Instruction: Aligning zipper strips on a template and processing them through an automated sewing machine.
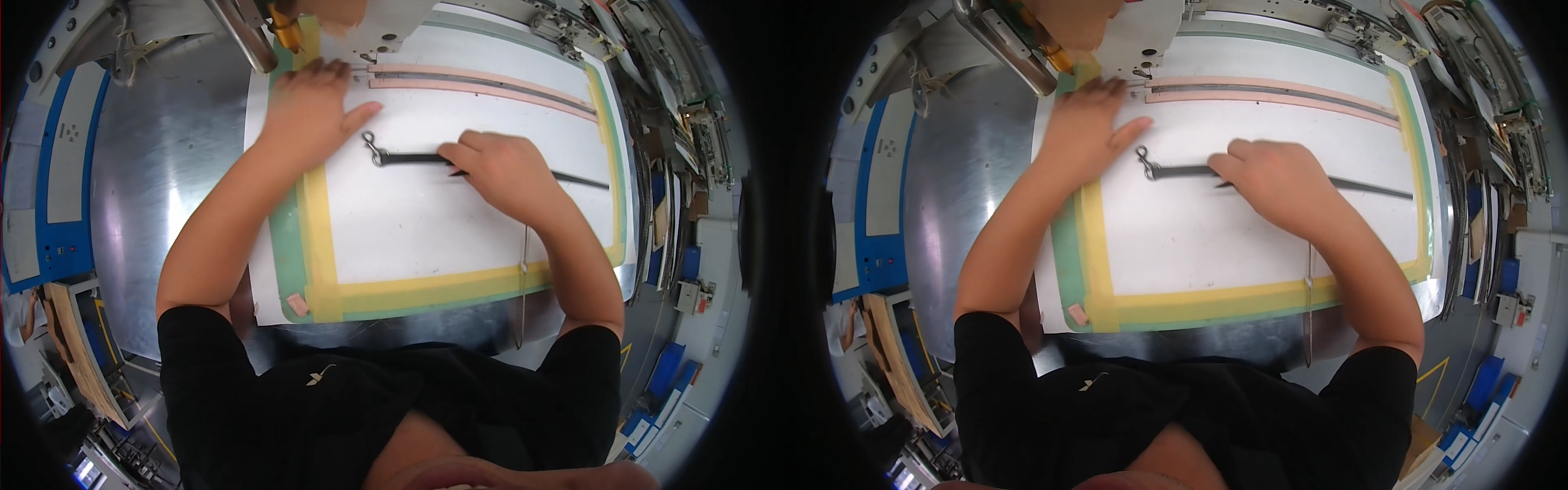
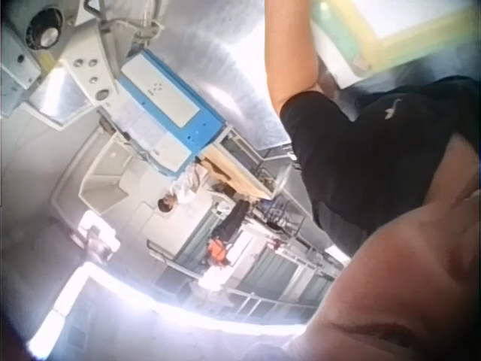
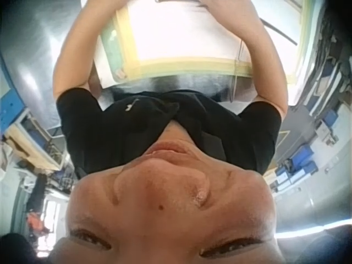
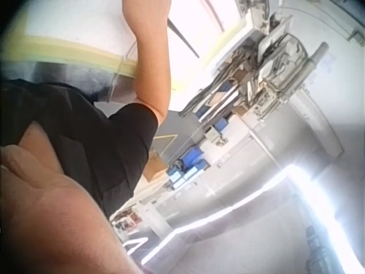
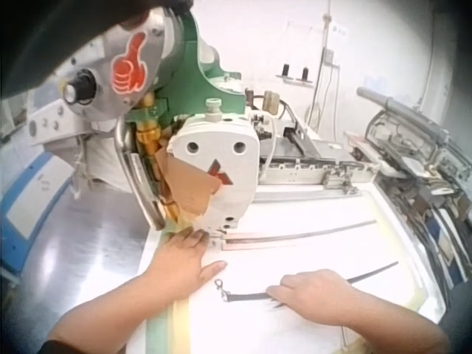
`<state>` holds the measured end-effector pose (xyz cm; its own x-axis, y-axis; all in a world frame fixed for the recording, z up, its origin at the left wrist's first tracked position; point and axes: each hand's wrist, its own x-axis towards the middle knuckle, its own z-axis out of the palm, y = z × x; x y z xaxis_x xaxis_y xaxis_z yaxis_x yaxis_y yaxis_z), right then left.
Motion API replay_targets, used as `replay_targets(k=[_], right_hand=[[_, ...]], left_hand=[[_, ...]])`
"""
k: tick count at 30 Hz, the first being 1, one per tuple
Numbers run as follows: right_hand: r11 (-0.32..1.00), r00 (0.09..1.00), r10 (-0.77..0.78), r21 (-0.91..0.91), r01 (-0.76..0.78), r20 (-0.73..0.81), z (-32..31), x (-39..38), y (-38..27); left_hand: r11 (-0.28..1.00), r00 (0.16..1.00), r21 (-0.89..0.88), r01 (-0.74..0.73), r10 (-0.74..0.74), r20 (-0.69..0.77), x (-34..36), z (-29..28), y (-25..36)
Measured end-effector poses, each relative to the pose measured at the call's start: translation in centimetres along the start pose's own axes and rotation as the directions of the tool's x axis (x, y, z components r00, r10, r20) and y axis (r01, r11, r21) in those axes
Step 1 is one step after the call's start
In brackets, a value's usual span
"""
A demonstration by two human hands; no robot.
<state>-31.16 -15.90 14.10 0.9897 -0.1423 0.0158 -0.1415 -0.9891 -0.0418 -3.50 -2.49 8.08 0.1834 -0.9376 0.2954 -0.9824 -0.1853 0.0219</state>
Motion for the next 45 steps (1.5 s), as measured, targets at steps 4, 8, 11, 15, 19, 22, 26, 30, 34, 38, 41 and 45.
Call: replay_targets(k=[4,8,11,15,19,22,26,30,34,38,41,45], right_hand=[[0.998,0.992,-0.027,-0.058,0.020,-0.121,0.8,4.0,1.7],[0.998,0.982,-0.025,-0.063,0.013,-0.189,1.7,8.5,4.5],[1.000,0.977,0.001,0.027,0.004,-0.213,2.4,9.9,6.2],[0.993,0.979,0.019,0.118,0.005,-0.205,3.5,10.4,7.2],[0.987,0.968,-0.041,0.138,0.078,-0.249,4.1,10.2,7.8],[0.989,0.962,-0.053,0.118,0.087,-0.266,4.3,10.3,7.9],[0.993,0.955,-0.076,0.067,0.099,-0.286,4.3,10.2,7.9],[0.996,0.960,-0.081,-0.001,0.084,-0.268,4.1,10.1,7.7],[0.998,0.961,-0.066,-0.019,0.064,-0.268,3.9,9.8,7.1],[0.994,0.954,-0.099,-0.062,0.084,-0.284,4.2,10.2,6.2],[0.993,0.954,-0.104,-0.080,0.084,-0.280,4.2,10.3,6.0],[0.993,0.946,-0.104,-0.088,0.080,-0.307,4.2,10.3,6.0]], left_hand=[[0.993,0.993,-0.010,0.116,-0.115,0.032,0.3,-1.4,-1.0],[0.942,0.992,-0.323,-0.091,0.058,-0.110,0.7,-0.3,-0.6],[0.953,0.994,-0.287,-0.092,0.072,-0.080,0.9,1.0,-0.9],[0.947,0.990,-0.298,-0.117,0.090,-0.105,0.9,1.8,-1.4],[0.938,0.994,-0.336,-0.087,0.059,-0.092,0.8,2.0,-1.2],[0.947,0.996,-0.312,-0.080,0.063,-0.062,0.8,1.8,-1.1],[0.951,0.990,-0.278,-0.134,0.117,-0.076,0.8,1.6,-1.0],[0.958,0.983,-0.228,-0.175,0.160,-0.085,1.0,1.6,-0.9],[0.959,0.980,-0.212,-0.189,0.171,-0.101,0.9,1.6,-0.7],[0.959,0.984,-0.222,-0.174,0.158,-0.087,0.8,1.9,-0.5],[0.965,0.984,-0.196,-0.175,0.162,-0.079,0.7,2.0,-0.5],[0.970,0.983,-0.172,-0.174,0.162,-0.084,0.7,2.1,-0.3]])
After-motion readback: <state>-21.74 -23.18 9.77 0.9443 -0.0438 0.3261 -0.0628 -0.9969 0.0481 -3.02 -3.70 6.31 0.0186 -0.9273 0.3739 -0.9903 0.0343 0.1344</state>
